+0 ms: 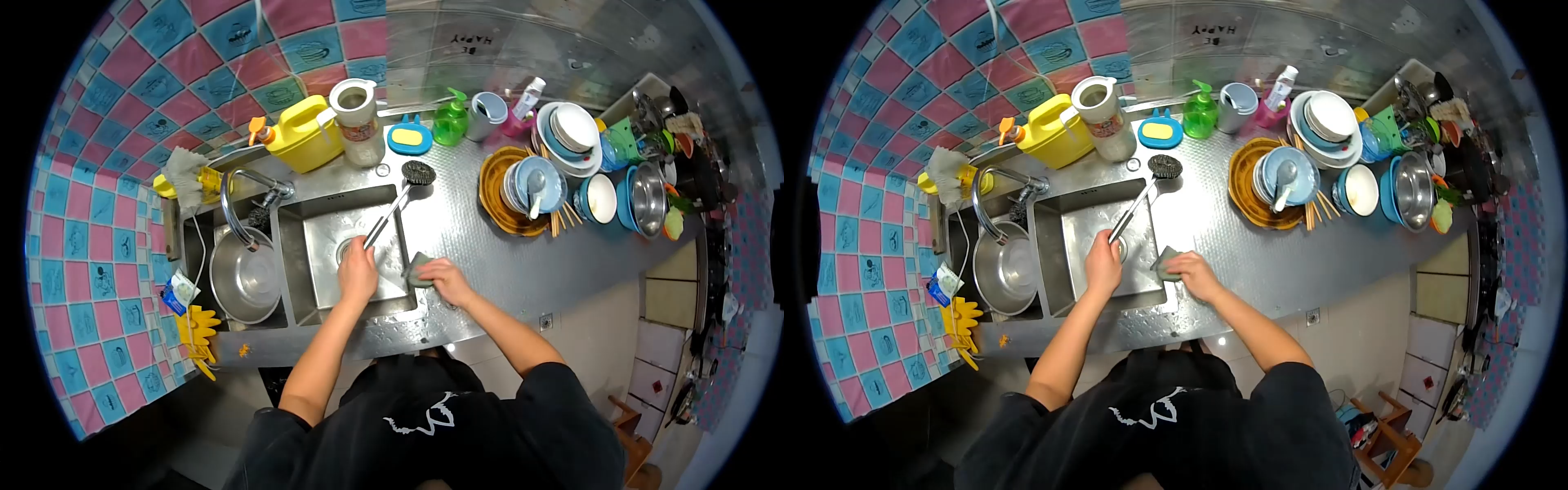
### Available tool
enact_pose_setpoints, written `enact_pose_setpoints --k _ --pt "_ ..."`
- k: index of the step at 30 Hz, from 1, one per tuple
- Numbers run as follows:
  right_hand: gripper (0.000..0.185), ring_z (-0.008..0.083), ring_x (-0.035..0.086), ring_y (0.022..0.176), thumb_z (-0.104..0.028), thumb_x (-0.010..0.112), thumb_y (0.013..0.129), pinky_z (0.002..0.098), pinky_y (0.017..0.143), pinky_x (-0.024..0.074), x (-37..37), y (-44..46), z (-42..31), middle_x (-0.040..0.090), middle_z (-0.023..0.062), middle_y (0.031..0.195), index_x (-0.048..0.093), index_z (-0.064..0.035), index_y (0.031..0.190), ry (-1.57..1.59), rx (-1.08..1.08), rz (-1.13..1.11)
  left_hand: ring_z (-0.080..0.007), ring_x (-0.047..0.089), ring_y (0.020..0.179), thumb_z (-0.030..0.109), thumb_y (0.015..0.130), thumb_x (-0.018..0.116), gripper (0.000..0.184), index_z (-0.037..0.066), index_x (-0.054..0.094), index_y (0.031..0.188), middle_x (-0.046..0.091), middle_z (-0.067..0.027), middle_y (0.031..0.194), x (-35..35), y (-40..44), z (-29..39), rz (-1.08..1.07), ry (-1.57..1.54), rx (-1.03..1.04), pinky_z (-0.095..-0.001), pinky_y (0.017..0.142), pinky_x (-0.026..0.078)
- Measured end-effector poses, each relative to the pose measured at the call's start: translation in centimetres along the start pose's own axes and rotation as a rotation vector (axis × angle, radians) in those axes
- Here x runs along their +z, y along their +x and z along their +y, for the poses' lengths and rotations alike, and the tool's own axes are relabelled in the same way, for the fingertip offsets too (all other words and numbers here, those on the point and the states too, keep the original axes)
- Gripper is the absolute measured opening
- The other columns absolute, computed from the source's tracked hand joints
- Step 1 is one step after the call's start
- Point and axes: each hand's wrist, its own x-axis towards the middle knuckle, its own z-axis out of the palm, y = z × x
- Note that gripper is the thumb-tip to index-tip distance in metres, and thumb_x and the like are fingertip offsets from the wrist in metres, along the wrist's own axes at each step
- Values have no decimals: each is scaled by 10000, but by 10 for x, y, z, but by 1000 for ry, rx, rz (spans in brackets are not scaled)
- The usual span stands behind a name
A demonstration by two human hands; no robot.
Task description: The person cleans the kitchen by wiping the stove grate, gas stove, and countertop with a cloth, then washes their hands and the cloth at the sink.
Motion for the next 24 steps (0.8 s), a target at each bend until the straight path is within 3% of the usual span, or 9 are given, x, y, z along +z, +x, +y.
enact_pose_setpoints --k 3,5,6,8,11,13,17,20,24 --pt "335 263 498 1057 92 459 708 350 941 379 -43 -4 17 602 100 1112 653 -47 943 -6 176 332 -380 549 903 100 844 512 233 9 481 1056 568 -198 982 19 2 18 -54 40 -7 -444 750 429" --pt "370 269 507 1045 84 451 702 342 922 391 -50 5 16 593 126 1111 619 -27 1013 -319 89 567 -389 540 920 88 843 508 248 -5 469 1070 551 -219 1010 40 5 27 -87 40 -7 -452 764 423" --pt "374 278 533 1006 49 475 710 325 901 406 -39 4 13 593 141 1093 597 -18 1057 -561 49 539 -395 533 930 82 842 505 265 -10 460 1087 539 -228 1031 54 6 28 -65 15 28 -454 776 420" --pt "281 300 565 924 -24 535 715 355 821 443 1 3 2 610 151 983 605 14 984 165 175 645 -411 514 959 63 843 483 316 -21 429 1143 509 -244 1083 69 6 45 -90 -17 39 -451 812 414" --pt "346 293 537 978 96 485 656 367 876 415 23 -31 -5 611 127 997 650 -71 911 -238 -90 306 -409 515 968 57 847 467 338 -19 414 1173 514 -246 1086 102 7 60 -40 -57 105 -446 822 415" --pt "355 292 526 999 105 463 643 391 872 412 13 -51 4 611 115 977 648 -59 898 -15 31 464 -396 549 930 82 842 487 343 -10 433 1168 564 -243 1019 122 10 66 -52 -50 122 -439 801 431" --pt "384 314 522 995 108 418 645 391 892 398 -102 -109 36 601 141 961 634 -42 925 -170 140 801 -370 573 898 115 810 567 393 1 454 1169 591 -228 967 135 10 96 -235 -74 27 -415 790 446" --pt "414 295 456 1095 75 452 681 398 929 361 -170 -159 93 561 108 1155 609 -65 1039 -509 348 865 -361 533 968 116 804 580 411 -16 455 1172 537 -228 1044 156 5 89 -205 -70 195 -397 825 435" --pt "365 264 451 1110 -101 467 790 406 942 313 -125 -169 94 507 80 1249 564 -110 1142 -771 483 740 -357 484 1015 102 799 577 409 -32 456 1167 476 -213 1069 140 -18 96 -126 6 260 -390 871 414"
